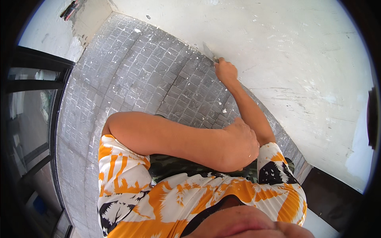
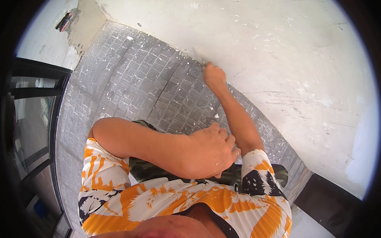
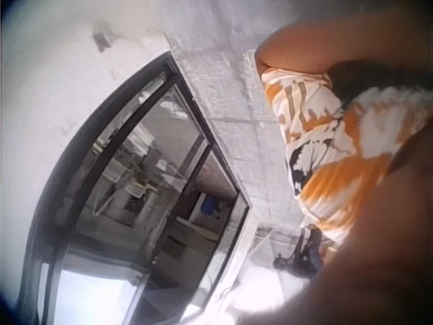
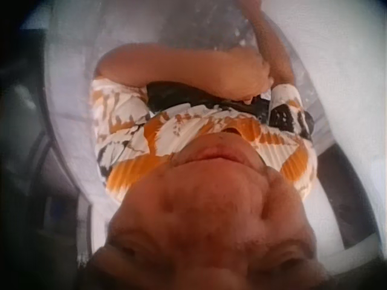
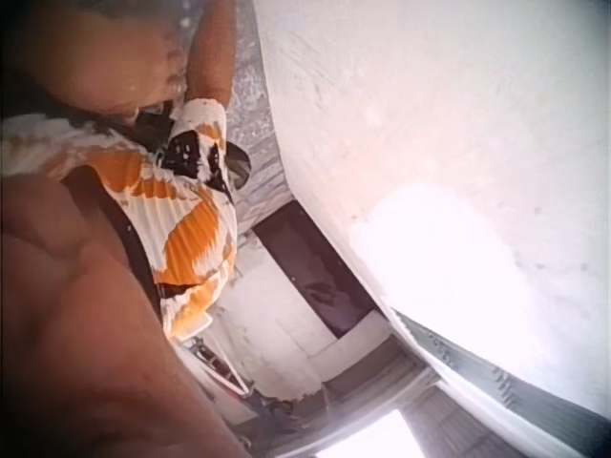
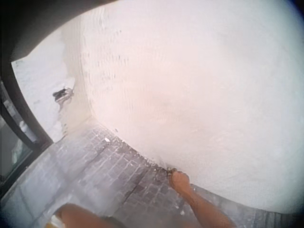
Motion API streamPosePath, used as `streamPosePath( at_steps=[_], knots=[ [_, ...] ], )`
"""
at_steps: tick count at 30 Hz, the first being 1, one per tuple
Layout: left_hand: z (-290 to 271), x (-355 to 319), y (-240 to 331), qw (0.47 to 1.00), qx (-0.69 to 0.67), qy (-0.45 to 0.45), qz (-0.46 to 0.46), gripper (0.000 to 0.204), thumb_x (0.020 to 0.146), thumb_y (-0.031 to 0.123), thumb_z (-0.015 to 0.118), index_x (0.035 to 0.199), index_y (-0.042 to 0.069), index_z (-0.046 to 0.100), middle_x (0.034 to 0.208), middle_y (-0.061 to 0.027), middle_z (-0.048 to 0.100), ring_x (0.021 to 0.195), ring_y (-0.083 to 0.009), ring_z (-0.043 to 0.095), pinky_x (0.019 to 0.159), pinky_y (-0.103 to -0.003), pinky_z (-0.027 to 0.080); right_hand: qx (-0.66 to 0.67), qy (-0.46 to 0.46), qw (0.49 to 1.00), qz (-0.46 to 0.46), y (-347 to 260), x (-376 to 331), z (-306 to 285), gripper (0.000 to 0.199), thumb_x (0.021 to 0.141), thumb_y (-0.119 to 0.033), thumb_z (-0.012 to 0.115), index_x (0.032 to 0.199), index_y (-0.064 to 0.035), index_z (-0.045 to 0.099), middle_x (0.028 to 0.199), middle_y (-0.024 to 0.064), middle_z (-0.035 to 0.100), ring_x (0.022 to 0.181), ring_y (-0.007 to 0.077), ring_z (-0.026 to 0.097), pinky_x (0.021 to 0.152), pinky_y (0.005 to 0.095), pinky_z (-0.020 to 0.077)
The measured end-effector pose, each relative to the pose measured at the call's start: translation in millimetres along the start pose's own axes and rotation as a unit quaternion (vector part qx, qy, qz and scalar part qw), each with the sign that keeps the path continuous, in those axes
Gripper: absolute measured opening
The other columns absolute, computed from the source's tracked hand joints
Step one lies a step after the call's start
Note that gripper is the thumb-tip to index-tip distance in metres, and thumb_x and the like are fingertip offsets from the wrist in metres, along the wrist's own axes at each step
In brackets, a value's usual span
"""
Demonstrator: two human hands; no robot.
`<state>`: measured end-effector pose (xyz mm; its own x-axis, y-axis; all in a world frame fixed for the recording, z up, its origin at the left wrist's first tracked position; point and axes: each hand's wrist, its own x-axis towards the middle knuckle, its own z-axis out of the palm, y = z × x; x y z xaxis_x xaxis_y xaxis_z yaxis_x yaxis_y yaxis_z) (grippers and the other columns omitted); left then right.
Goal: The person uses a metal scraper to remove old paint or plaster from a white wall. They repeatedly scrape the surface, occasionally touching the wall with their left hand to check the texture. The task continues across multiple sections of the wall.
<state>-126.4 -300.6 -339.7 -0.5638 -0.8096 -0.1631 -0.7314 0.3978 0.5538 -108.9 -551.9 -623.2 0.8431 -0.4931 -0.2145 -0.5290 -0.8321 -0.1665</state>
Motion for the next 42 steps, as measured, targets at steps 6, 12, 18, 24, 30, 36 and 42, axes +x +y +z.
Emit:
streamPosePath(
  at_steps=[6, 12, 18, 24, 30, 36, 42],
  knots=[
    [6.5, -42.2, -21.5, 0.991, -0.080, 0.101, -0.021, 0.061, 0.092, 0.035, 0.072, 0.132, -0.009, 0.056, 0.116, -0.0280, 0.063, 0.109, -0.0404, 0.064, 0.091, -0.048, 0.051, 0.101, 0.087, 0.990, 0.035, 42.7, -80.0, -118.9, 0.041, 0.095, -0.040, 0.066, 0.130, -0.0200, 0.070, 0.100, 0.0141, 0.076, 0.095, 0.0321, 0.072, 0.087, 0.0447, 0.0539],
    [6.1, -31.7, -37.1, 0.989, -0.042, 0.133, -0.049, 0.065, 0.091, 0.034, 0.073, 0.136, -0.008, 0.054, 0.121, -0.0295, 0.061, 0.114, -0.0432, 0.062, 0.097, -0.051, 0.049, 0.228, 0.149, 0.948, 0.162, 80.1, -172.7, -276.3, 0.031, 0.098, -0.023, 0.065, 0.123, -0.0085, 0.075, 0.066, -0.0023, 0.058, 0.054, 0.0025, 0.048, 0.045, 0.0207, 0.0329],
    [2.0, -26.5, -42.5, 0.993, -0.093, 0.070, 0.012, 0.064, 0.091, 0.035, 0.074, 0.135, -0.008, 0.055, 0.121, -0.0289, 0.061, 0.114, -0.0428, 0.062, 0.096, -0.049, 0.050, 0.223, 0.184, 0.957, 0.024, -19.9, -94.1, -211.0, 0.036, 0.101, -0.029, 0.064, 0.127, -0.0072, 0.073, 0.073, 0.0025, 0.065, 0.067, 0.0083, 0.060, 0.057, 0.0234, 0.0452],
    [-1.9, -23.6, -46.0, 0.996, -0.076, 0.023, -0.041, 0.065, 0.089, 0.035, 0.075, 0.136, -0.006, 0.055, 0.122, -0.0274, 0.062, 0.118, -0.0412, 0.061, 0.098, -0.049, 0.049, 0.313, 0.205, 0.917, 0.134, 3.3, -145.7, -271.0, 0.038, 0.101, -0.032, 0.063, 0.128, -0.0066, 0.072, 0.074, 0.0015, 0.064, 0.058, 0.0054, 0.055, 0.050, 0.0204, 0.0417],
    [7.1, -25.0, -47.5, 0.989, -0.106, 0.099, 0.026, 0.066, 0.090, 0.036, 0.074, 0.136, -0.006, 0.054, 0.125, -0.0278, 0.062, 0.118, -0.0415, 0.062, 0.099, -0.050, 0.049, 0.316, 0.221, 0.922, 0.019, -22.6, -100.9, -240.9, 0.041, 0.099, -0.034, 0.067, 0.129, -0.0067, 0.072, 0.073, 0.0007, 0.062, 0.060, 0.0049, 0.052, 0.051, 0.0215, 0.0417],
    [-0.6, -27.5, -44.1, 0.996, -0.072, 0.052, -0.022, 0.065, 0.090, 0.039, 0.073, 0.136, -0.004, 0.057, 0.125, -0.0271, 0.063, 0.118, -0.0414, 0.062, 0.099, -0.049, 0.050, 0.373, 0.209, 0.898, 0.106, -15.0, -120.8, -261.6, 0.036, 0.101, -0.029, 0.064, 0.127, -0.0059, 0.072, 0.068, 0.0007, 0.062, 0.048, 0.0056, 0.050, 0.040, 0.0217, 0.0348],
    [2.8, -25.9, -34.0, 0.994, -0.099, 0.042, 0.019, 0.065, 0.091, 0.038, 0.073, 0.138, -0.003, 0.056, 0.125, -0.0265, 0.063, 0.119, -0.0415, 0.062, 0.100, -0.049, 0.050, 0.466, 0.203, 0.857, -0.082, -139.2, -10.6, -232.3, 0.042, 0.100, -0.037, 0.063, 0.126, -0.0043, 0.069, 0.071, 0.0008, 0.061, 0.059, 0.0072, 0.054, 0.049, 0.0246, 0.0411]
  ],
)
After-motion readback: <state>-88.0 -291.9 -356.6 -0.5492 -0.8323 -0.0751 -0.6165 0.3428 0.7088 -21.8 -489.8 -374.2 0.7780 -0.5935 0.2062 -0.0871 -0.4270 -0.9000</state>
